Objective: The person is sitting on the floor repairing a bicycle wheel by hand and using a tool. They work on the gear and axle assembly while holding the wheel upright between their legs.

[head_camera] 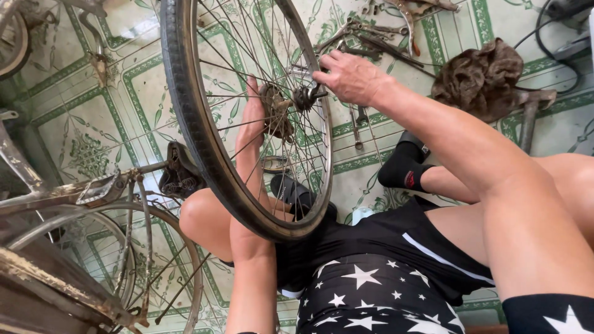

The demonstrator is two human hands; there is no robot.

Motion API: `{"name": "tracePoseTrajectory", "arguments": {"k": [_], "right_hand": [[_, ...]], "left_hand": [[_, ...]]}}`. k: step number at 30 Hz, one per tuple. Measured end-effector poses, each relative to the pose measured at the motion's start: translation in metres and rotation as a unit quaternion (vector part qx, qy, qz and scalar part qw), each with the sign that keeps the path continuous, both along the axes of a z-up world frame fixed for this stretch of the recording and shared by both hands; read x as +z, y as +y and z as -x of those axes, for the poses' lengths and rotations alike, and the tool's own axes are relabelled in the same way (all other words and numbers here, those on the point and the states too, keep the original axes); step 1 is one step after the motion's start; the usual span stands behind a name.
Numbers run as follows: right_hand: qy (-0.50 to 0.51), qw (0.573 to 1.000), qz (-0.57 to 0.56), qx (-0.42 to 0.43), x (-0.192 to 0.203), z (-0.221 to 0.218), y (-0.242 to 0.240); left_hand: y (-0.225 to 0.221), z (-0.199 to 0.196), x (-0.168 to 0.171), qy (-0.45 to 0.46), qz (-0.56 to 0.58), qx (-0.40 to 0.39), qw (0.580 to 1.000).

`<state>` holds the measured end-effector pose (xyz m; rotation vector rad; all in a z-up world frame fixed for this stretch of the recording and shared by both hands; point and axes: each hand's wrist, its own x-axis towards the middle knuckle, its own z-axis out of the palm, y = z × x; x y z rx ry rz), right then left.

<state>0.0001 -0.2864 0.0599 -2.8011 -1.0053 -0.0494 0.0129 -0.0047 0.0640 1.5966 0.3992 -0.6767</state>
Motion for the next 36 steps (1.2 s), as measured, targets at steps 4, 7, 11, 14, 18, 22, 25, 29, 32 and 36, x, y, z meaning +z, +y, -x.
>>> {"name": "tracePoseTrajectory", "arguments": {"k": [4, 7, 11, 14, 18, 22, 25, 29, 32, 36], "right_hand": [[0.008, 1.000, -0.016, 0.015, -0.012, -0.001, 0.004], [0.101, 0.995, -0.020, 0.002, -0.020, 0.007, 0.013], [0.347, 0.932, -0.076, -0.069, -0.014, 0.026, 0.026], [0.174, 0.976, -0.128, -0.032, -0.019, 0.025, 0.016], [0.135, 0.985, -0.106, -0.021, -0.031, 0.032, 0.024], [0.621, 0.637, -0.404, -0.216, -0.027, 0.058, 0.046], [0.648, 0.532, -0.483, -0.252, -0.025, 0.064, 0.048], [0.642, 0.538, -0.472, -0.275, -0.024, 0.063, 0.049], [0.611, 0.602, -0.447, -0.253, -0.032, 0.066, 0.043], [0.553, 0.681, -0.408, -0.252, -0.052, 0.079, 0.032]], "left_hand": [[-0.001, -0.004, -0.002, -0.013, 0.010, -0.004, 1.000], [-0.001, -0.001, -0.007, 0.004, 0.010, -0.009, 1.000], [0.001, 0.000, -0.011, -0.042, -0.001, -0.035, 0.999], [0.002, 0.002, -0.012, 0.001, 0.025, -0.006, 1.000], [0.000, 0.001, -0.022, -0.050, 0.016, -0.026, 0.998], [0.006, -0.002, -0.034, -0.107, -0.021, -0.034, 0.993], [0.004, 0.009, -0.035, -0.122, 0.001, -0.030, 0.992], [-0.001, 0.012, -0.026, -0.173, -0.027, -0.041, 0.984], [-0.004, 0.009, -0.025, 0.000, 0.022, 0.035, 0.999], [-0.006, 0.001, -0.028, -0.179, -0.025, -0.033, 0.983]]}}
